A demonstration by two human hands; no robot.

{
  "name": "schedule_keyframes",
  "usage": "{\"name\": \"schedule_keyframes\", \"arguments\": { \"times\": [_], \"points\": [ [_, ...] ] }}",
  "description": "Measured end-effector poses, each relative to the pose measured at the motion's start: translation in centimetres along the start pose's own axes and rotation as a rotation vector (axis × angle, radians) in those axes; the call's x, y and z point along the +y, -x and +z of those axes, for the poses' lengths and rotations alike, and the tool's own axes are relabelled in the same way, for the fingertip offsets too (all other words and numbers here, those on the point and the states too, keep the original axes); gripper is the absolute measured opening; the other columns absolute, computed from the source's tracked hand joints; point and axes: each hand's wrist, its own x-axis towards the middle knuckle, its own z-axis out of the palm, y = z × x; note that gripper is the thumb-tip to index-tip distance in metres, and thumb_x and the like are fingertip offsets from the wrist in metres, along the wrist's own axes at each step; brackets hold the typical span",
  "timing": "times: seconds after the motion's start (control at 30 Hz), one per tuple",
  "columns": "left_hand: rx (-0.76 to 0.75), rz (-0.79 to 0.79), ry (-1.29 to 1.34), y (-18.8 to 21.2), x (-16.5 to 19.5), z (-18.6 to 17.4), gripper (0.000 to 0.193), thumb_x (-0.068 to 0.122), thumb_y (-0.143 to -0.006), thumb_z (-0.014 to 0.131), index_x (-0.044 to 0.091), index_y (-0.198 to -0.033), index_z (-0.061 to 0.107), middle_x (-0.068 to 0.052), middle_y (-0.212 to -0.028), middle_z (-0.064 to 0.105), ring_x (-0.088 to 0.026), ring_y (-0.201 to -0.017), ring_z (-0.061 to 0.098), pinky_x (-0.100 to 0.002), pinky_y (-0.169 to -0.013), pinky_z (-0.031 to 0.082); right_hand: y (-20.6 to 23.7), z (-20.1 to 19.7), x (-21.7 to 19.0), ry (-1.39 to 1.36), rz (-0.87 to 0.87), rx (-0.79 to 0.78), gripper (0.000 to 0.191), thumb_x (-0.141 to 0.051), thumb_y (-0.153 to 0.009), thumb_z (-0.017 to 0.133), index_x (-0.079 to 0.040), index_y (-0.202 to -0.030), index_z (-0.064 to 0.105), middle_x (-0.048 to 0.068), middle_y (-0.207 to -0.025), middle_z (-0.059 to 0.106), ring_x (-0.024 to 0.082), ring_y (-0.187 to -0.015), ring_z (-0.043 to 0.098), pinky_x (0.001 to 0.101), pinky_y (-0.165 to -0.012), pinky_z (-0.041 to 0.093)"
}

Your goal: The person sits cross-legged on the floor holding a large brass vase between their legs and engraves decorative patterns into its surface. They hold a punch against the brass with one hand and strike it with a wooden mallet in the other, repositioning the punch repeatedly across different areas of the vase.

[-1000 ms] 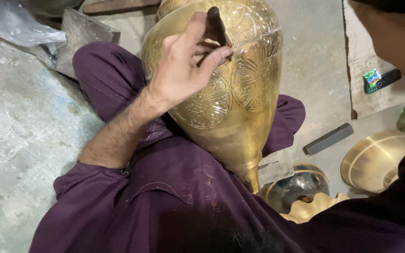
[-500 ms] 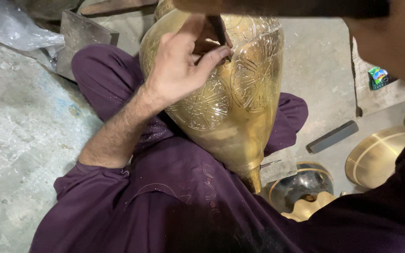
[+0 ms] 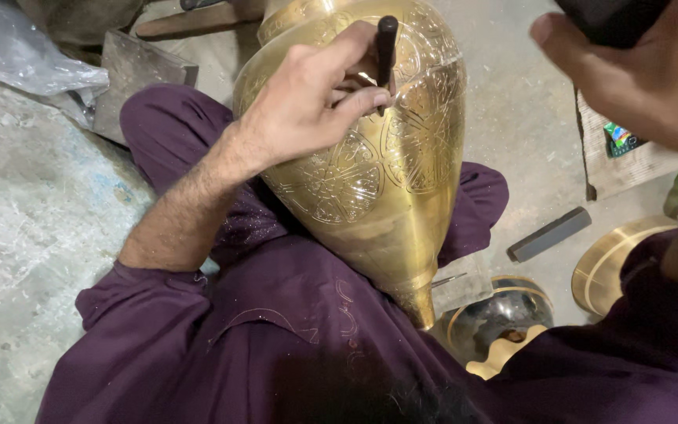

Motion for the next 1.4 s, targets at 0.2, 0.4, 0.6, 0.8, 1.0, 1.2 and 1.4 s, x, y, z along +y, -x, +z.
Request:
{"name": "schedule_keyframes", "arguments": {
  "times": [0.2,0.4,0.6,0.8,1.0,1.2,1.4],
  "points": [
    [-0.053,0.031,-0.037,-0.1,-1.0,0.1,0.030,0.013,-0.109,0.068,-0.003,-0.128,0.053,-0.017,-0.097,0.074,-0.024,-0.081,0.079,-0.031,-0.068,0.068,1.3,0.7,0.7,-0.222,-0.215,0.137,0.029,-0.001,-0.107,0.071,0.006,-0.130,0.056,0.020,-0.105,0.069,0.022,-0.093,0.072,0.0326,-0.082,0.060],
    [0.079,0.152,0.023,0.7,-0.9,0.5,0.036,0.010,-0.112,0.072,-0.006,-0.134,0.048,-0.020,-0.109,0.075,-0.025,-0.100,0.080,-0.031,-0.084,0.069,1.3,0.9,1.2,-0.116,-0.169,0.105,0.025,0.000,-0.107,0.074,0.007,-0.127,0.060,0.019,-0.101,0.071,0.024,-0.087,0.073,0.0324,-0.076,0.060],
    [0.152,0.122,0.026,1.6,-0.8,1.5,0.035,0.008,-0.109,0.073,-0.006,-0.132,0.050,-0.019,-0.106,0.076,-0.025,-0.096,0.081,-0.031,-0.082,0.071,0.9,0.5,-0.2,-0.079,0.127,-0.009,0.014,-0.008,-0.109,0.070,0.004,-0.117,0.067,0.019,-0.088,0.071,0.025,-0.069,0.070,0.0369,-0.063,0.056],
    [0.257,0.122,-0.007,2.9,-1.4,3.0,0.026,0.007,-0.108,0.075,0.000,-0.121,0.053,-0.014,-0.099,0.078,-0.021,-0.087,0.081,-0.029,-0.075,0.068,1.9,-1.0,-2.4,-0.125,-0.092,0.107,0.028,0.004,-0.101,0.073,0.007,-0.126,0.061,0.022,-0.094,0.069,0.027,-0.083,0.071,0.0360,-0.069,0.055],
    [0.462,-0.049,0.315,3.9,-0.9,3.2,0.020,0.004,-0.108,0.071,0.001,-0.120,0.055,-0.012,-0.100,0.076,-0.019,-0.083,0.080,-0.030,-0.071,0.071,4.2,-2.5,-4.3,0.022,-0.134,0.160,0.028,0.009,-0.106,0.075,0.005,-0.129,0.058,0.021,-0.109,0.068,0.028,-0.096,0.070,0.0352,-0.083,0.056],
    [0.388,-0.030,0.414,4.9,-0.1,1.2,0.031,0.001,-0.114,0.065,-0.003,-0.139,0.047,-0.016,-0.112,0.072,-0.026,-0.101,0.077,-0.034,-0.090,0.071,5.1,0.0,-4.4,0.221,0.053,0.131,0.030,-0.017,-0.096,0.082,-0.002,-0.117,0.065,0.019,-0.088,0.070,0.032,-0.076,0.070,0.0408,-0.068,0.056],
    [0.095,0.031,0.157,1.9,-0.3,1.4,0.045,0.005,-0.110,0.067,-0.001,-0.150,0.046,-0.015,-0.115,0.078,-0.023,-0.103,0.082,-0.036,-0.092,0.070,6.9,7.0,-2.7,0.037,0.166,0.054,0.041,-0.033,-0.096,0.083,-0.005,-0.120,0.066,0.018,-0.086,0.071,0.036,-0.083,0.072,0.0442,-0.073,0.057]
  ]
}}
